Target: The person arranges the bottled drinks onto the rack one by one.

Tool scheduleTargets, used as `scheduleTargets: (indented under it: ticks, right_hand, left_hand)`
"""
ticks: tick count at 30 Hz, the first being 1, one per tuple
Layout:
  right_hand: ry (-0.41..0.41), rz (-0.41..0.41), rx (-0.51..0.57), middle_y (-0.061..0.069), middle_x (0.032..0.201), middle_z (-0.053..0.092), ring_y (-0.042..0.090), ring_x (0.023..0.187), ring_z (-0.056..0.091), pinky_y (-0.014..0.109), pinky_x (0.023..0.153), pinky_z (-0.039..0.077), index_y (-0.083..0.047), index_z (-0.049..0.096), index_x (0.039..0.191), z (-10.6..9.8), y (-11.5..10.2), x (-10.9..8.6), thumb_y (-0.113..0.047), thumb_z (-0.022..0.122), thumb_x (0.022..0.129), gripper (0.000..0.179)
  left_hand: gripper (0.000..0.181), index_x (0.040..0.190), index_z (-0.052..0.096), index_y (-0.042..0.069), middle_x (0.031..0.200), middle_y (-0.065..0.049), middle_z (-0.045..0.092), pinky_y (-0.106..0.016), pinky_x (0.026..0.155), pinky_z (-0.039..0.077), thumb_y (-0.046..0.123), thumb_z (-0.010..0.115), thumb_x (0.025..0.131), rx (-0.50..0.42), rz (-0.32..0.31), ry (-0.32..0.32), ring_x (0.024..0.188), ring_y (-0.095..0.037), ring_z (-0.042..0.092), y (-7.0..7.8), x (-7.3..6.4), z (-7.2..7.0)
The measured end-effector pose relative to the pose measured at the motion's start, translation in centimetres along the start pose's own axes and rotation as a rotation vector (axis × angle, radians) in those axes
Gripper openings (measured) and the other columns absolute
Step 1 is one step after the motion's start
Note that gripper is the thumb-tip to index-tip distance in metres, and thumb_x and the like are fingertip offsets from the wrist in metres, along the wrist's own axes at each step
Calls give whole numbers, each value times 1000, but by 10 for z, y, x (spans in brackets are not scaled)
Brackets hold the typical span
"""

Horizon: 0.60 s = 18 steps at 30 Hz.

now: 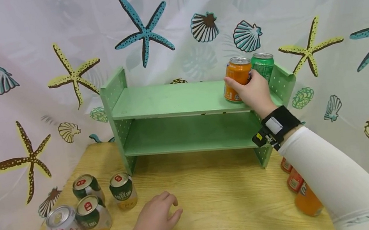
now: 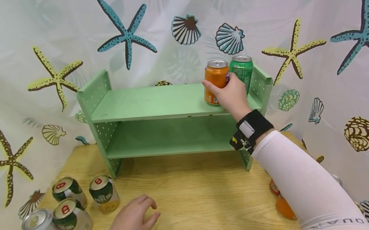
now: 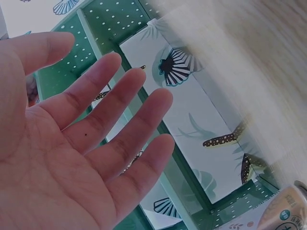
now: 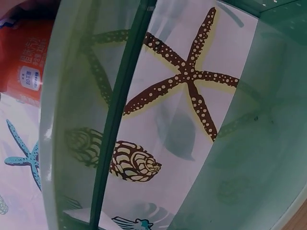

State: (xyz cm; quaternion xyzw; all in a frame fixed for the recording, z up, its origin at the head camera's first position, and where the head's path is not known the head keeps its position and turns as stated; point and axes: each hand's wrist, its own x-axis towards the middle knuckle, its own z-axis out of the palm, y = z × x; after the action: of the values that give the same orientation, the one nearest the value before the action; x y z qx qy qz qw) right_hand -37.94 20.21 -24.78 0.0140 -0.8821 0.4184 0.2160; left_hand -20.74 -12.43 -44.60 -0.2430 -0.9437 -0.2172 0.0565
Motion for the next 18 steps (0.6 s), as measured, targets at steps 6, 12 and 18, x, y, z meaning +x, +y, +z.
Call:
scheduleTargets:
  ticks: [6, 12, 18]
  right_hand:
    - [23, 1, -33, 21, 137, 61, 37, 123, 62, 52, 105, 51, 0, 48, 141, 4, -1, 1, -72, 65, 88, 91]
    - [36, 9, -41, 22, 137, 61, 37, 123, 61, 52, 105, 51, 0, 48, 141, 6, -4, 1, -70, 65, 89, 89]
    - [44, 19, -51, 22, 135, 61, 37, 122, 62, 52, 104, 51, 0, 49, 140, 7, -4, 2, -71, 64, 89, 89]
  left_hand:
    - [19, 98, 71, 11, 95, -1, 67, -34, 69, 53, 29, 77, 93, -1, -8, -12, 82, -15, 63, -1, -1, 1]
    - [19, 98, 71, 11, 94, 0, 67, -32, 67, 51, 28, 78, 93, -15, -1, -17, 80, -13, 62, -2, -1, 1]
    - [19, 97, 71, 10, 92, 0, 66, -29, 64, 49, 27, 78, 93, -19, 8, -19, 76, -10, 59, -3, -1, 1]
